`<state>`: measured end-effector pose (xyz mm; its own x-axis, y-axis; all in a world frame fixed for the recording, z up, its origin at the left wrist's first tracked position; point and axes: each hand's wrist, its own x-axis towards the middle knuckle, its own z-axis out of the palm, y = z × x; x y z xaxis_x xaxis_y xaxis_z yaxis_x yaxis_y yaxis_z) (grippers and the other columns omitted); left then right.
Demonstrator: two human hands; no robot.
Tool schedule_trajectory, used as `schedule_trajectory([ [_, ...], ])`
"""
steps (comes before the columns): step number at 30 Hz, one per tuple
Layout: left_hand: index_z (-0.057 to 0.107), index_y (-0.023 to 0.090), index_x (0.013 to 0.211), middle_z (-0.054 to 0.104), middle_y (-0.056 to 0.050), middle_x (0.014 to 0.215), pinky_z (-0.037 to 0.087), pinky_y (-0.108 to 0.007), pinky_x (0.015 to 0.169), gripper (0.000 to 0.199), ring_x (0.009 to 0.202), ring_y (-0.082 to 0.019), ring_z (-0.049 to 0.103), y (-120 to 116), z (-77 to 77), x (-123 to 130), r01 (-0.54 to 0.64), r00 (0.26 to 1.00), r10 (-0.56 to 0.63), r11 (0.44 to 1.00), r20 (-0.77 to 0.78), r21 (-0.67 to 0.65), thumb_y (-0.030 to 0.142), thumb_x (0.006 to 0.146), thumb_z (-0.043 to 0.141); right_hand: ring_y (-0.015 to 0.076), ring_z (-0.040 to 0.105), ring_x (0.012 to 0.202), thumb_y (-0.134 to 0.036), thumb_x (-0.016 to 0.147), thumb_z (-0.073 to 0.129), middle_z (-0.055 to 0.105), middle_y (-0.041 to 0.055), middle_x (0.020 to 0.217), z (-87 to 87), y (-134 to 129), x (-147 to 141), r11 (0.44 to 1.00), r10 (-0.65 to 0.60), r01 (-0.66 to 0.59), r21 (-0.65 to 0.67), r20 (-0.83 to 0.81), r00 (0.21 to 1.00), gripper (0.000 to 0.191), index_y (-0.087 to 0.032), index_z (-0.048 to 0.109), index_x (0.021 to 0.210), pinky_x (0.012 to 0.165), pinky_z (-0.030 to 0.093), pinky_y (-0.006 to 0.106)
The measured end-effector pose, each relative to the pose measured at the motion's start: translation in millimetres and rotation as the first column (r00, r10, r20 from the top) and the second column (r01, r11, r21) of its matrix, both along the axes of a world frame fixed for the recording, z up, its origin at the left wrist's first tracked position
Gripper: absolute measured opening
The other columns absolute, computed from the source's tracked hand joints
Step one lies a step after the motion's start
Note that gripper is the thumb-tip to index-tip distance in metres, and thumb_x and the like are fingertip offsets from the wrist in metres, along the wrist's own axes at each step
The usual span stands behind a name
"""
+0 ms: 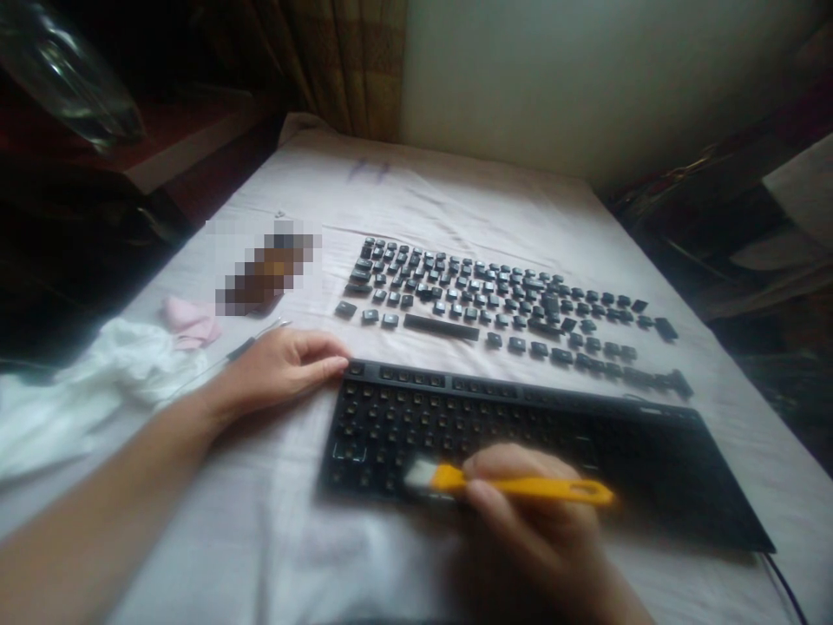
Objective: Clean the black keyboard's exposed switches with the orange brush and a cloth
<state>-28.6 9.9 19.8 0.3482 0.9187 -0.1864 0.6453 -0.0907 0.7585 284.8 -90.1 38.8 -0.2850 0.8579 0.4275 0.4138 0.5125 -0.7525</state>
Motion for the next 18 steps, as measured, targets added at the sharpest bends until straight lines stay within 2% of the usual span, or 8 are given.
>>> schedule_trajectory([
  [5, 0.079, 0.026, 0.099, 0.081, 0.0, 0.09, 0.054, -0.025, 0.075, 0.04, 0.082, -0.02, 0.073, 0, -0.1, 0, 0.0, 1.0, 0.0, 1.0, -0.008, 0.005, 0.06, 0.085, 0.063, 0.0122, 0.069, 0.053, -0.012, 0.089, 0.062, 0.072, -0.0036, 0.066, 0.8, 1, 4, 0.998, -0.046, 0.046, 0.03, -0.01, 0.999, 0.012, -0.023, 0.064, 0.084, 0.053, 0.053, 0.019],
  [11, 0.079, 0.027, 0.099, 0.081, 0.001, 0.091, 0.054, -0.025, 0.073, 0.039, 0.081, -0.019, 0.073, 1, -0.2, -1, -0.008, 1.0, 0.008, 1.0, -0.01, 0.012, 0.06, 0.084, 0.064, 0.0127, 0.068, 0.052, -0.013, 0.09, 0.063, 0.072, -0.0025, 0.065, 2.1, 4, -2, 1.0, 0.002, -0.003, 0.02, 0.049, 0.999, 0.011, -0.022, 0.065, 0.083, 0.053, 0.052, 0.02],
  [15, 0.079, 0.027, 0.099, 0.081, 0.0, 0.091, 0.055, -0.025, 0.074, 0.039, 0.082, -0.02, 0.073, 1, -1.1, -1, -0.002, 1.0, 0.002, 1.0, -0.008, 0.011, 0.06, 0.085, 0.063, 0.0126, 0.069, 0.055, -0.015, 0.09, 0.065, 0.073, -0.0029, 0.069, -5.0, -1, 1, 0.999, -0.008, 0.005, -0.038, -0.08, 0.997, 0.009, -0.023, 0.067, 0.086, 0.055, 0.054, 0.019],
  [18, 0.079, 0.028, 0.099, 0.081, 0.001, 0.091, 0.054, -0.025, 0.074, 0.037, 0.082, -0.019, 0.073, 1, -1.8, -2, 0.009, 1.0, -0.009, 1.0, -0.007, 0.019, 0.059, 0.086, 0.063, 0.0119, 0.068, 0.054, -0.014, 0.09, 0.064, 0.073, -0.0032, 0.07, -10.3, -5, 7, 0.988, -0.148, 0.136, -0.076, -0.199, 0.969, 0.012, -0.025, 0.068, 0.087, 0.053, 0.054, 0.018],
])
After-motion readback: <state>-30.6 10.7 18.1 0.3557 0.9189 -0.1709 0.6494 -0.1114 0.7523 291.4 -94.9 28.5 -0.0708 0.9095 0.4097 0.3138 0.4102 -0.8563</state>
